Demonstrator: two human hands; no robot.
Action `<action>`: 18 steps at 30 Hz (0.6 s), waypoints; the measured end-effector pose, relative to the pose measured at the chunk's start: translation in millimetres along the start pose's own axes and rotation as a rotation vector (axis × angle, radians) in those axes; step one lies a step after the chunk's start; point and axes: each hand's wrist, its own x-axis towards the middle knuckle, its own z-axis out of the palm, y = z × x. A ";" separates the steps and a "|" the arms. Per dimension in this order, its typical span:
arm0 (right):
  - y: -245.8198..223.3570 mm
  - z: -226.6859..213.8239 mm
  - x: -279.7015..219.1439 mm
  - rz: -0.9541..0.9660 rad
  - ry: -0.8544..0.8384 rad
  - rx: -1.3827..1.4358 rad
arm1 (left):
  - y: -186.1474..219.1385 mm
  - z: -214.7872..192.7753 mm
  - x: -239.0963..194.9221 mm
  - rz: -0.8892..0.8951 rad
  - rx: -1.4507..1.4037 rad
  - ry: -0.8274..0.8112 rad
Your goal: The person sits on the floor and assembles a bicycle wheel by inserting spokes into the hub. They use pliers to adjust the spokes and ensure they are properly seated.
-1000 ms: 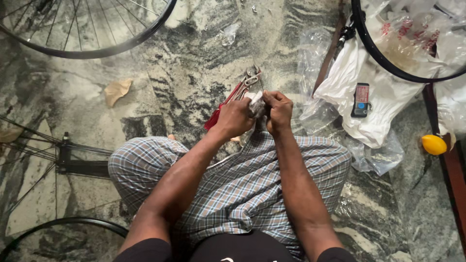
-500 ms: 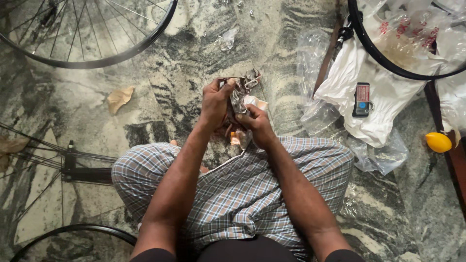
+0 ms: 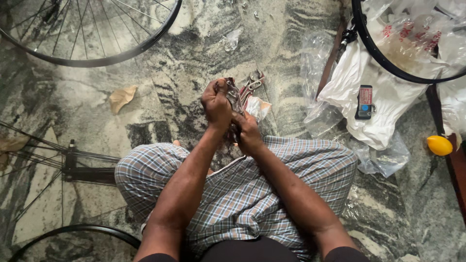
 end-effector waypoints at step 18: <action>4.9 -53.2 17.5 -0.221 0.269 0.021 | 32.3 13.4 -37.2 0.630 0.109 -0.490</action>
